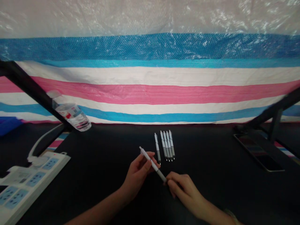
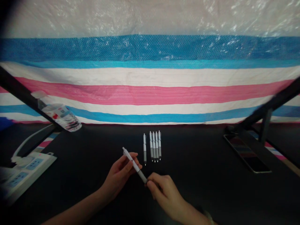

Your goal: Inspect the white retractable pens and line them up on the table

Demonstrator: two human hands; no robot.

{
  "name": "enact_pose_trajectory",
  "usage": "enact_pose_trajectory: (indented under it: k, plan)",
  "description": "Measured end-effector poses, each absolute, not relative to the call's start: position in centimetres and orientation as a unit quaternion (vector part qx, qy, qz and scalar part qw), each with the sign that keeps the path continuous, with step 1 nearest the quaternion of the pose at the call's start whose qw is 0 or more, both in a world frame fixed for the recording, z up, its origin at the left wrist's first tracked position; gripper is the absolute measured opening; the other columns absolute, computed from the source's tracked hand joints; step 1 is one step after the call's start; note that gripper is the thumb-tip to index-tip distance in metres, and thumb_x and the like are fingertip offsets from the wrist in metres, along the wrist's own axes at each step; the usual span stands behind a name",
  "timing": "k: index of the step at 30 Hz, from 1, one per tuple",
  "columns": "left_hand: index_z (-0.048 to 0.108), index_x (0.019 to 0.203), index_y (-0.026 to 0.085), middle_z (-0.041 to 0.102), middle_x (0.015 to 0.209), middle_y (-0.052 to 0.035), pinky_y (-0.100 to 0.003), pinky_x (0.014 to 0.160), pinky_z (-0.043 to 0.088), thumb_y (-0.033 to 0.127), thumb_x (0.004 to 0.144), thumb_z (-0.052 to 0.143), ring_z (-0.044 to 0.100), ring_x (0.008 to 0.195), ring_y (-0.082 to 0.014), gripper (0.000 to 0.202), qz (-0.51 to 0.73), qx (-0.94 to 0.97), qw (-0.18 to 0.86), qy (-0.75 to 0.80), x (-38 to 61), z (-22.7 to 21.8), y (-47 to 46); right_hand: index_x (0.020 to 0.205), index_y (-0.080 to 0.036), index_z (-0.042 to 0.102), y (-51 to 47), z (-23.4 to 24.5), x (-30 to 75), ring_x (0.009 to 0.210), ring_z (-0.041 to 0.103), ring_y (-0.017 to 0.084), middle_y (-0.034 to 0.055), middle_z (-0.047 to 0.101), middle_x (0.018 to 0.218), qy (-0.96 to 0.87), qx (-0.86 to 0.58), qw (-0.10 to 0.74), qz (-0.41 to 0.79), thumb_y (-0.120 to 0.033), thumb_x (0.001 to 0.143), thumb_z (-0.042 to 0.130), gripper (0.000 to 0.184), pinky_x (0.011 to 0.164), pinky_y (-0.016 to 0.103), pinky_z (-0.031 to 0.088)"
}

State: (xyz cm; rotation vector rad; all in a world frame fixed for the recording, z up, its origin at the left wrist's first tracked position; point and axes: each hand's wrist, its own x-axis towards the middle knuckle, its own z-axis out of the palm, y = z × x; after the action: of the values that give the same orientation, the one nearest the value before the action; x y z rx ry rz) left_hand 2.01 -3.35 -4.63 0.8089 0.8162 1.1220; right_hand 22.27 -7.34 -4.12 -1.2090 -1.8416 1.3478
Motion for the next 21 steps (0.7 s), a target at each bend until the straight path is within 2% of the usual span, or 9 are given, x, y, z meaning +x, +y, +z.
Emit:
enact_pose_trajectory:
  k: [3, 5, 11, 16, 21]
  plan:
    - [0.047, 0.141, 0.023, 0.070, 0.087, -0.0033, -0.034, 0.071, 0.056, 0.032, 0.084, 0.075, 0.070, 0.072, -0.0189, 0.065, 0.482, 0.406, 0.678, 0.377, 1.70, -4.07, -2.94, 0.088, -0.020, 0.062, -7.26, -3.77, 22.32, 0.054, 0.049, 0.012, -0.0033, 0.053, 0.060, -0.687, -0.449, 0.270, 0.504, -0.046, 0.101, 0.042, 0.036, 0.051, 0.022, 0.034]
    - [0.033, 0.149, 0.026, 0.070, 0.085, -0.0021, -0.033, 0.065, 0.056, 0.030, 0.084, 0.074, 0.070, 0.068, -0.0185, 0.077, 0.464, 0.426, 0.679, 0.378, 1.55, -3.81, -2.72, 0.090, -0.020, 0.063, -7.27, -3.70, 22.31, 0.055, 0.050, 0.012, -0.0033, 0.054, 0.060, -0.687, -0.451, 0.269, 0.501, -0.045, 0.101, 0.042, 0.035, 0.051, 0.022, 0.035]
    - [0.044, 0.131, 0.022, 0.071, 0.083, -0.0025, -0.030, 0.060, 0.057, 0.028, 0.082, 0.075, 0.071, 0.065, -0.0189, 0.059, 0.441, 0.441, 0.691, 0.364, 1.62, -3.93, -2.63, 0.095, -0.019, 0.064, -7.33, -3.89, 22.29, 0.055, 0.049, 0.012, -0.0035, 0.053, 0.062, -0.685, -0.452, 0.266, 0.506, -0.044, 0.101, 0.043, 0.033, 0.053, 0.023, 0.034]
    - [0.039, 0.134, 0.023, 0.070, 0.086, -0.0013, -0.031, 0.062, 0.058, 0.025, 0.084, 0.074, 0.071, 0.067, -0.0178, 0.062, 0.440, 0.437, 0.696, 0.362, 1.74, -4.00, -2.81, 0.095, -0.018, 0.064, -7.40, -3.81, 22.27, 0.056, 0.048, 0.013, -0.0035, 0.051, 0.062, -0.683, -0.454, 0.269, 0.505, -0.043, 0.101, 0.042, 0.033, 0.054, 0.024, 0.034]
    - [0.040, 0.130, 0.023, 0.071, 0.085, -0.0013, -0.032, 0.062, 0.059, 0.026, 0.083, 0.075, 0.072, 0.067, -0.0191, 0.059, 0.448, 0.434, 0.690, 0.368, 1.68, -4.25, -2.78, 0.094, -0.018, 0.063, -7.48, -3.91, 22.27, 0.055, 0.047, 0.013, -0.0033, 0.051, 0.062, -0.680, -0.455, 0.268, 0.509, -0.045, 0.101, 0.042, 0.035, 0.053, 0.024, 0.034]
